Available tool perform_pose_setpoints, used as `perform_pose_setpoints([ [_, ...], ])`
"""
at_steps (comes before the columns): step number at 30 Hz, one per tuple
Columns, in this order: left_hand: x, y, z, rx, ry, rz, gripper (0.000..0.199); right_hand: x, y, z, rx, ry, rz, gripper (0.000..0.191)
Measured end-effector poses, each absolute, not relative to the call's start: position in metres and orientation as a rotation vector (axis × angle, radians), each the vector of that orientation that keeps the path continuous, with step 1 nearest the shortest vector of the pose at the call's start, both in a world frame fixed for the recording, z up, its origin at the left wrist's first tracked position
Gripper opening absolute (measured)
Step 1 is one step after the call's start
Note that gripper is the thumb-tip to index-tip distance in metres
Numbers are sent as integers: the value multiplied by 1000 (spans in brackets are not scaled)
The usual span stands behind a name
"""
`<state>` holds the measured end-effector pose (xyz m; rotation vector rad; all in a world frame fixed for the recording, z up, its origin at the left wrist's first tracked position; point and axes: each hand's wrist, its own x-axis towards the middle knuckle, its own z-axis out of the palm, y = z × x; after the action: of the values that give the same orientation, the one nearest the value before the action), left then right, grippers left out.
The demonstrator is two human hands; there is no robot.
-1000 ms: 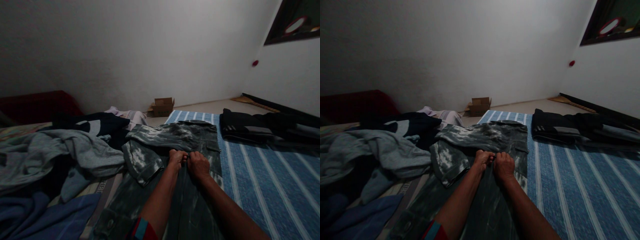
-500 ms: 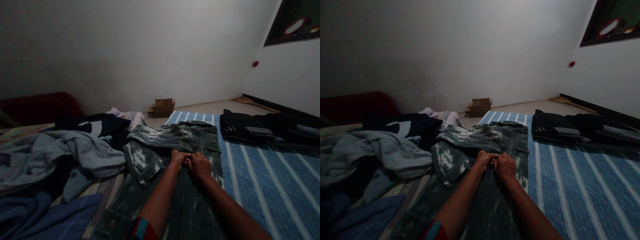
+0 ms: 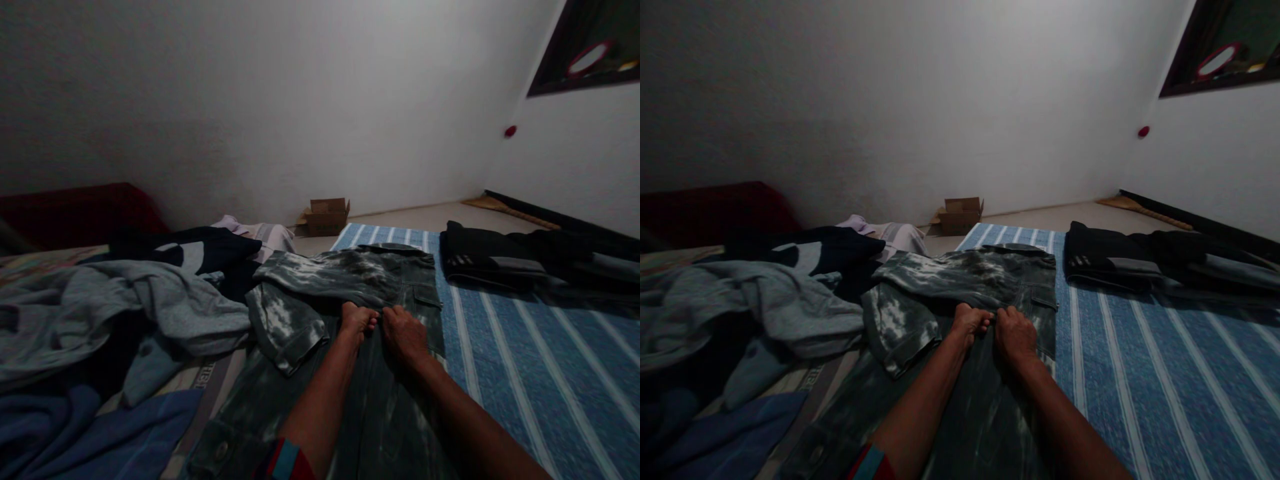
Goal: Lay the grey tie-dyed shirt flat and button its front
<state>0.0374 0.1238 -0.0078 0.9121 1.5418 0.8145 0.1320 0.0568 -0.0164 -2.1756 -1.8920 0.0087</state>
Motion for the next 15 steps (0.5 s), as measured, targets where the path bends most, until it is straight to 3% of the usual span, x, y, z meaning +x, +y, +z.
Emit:
perform_pose_setpoints([
  [8,38,123,-9,906,1532,826,26,144,64,-15,-2168,-1801,118,20],
  [15,37,123,-10,910,1517,828,26,143,65,-19,-2185,-1874,17,20],
])
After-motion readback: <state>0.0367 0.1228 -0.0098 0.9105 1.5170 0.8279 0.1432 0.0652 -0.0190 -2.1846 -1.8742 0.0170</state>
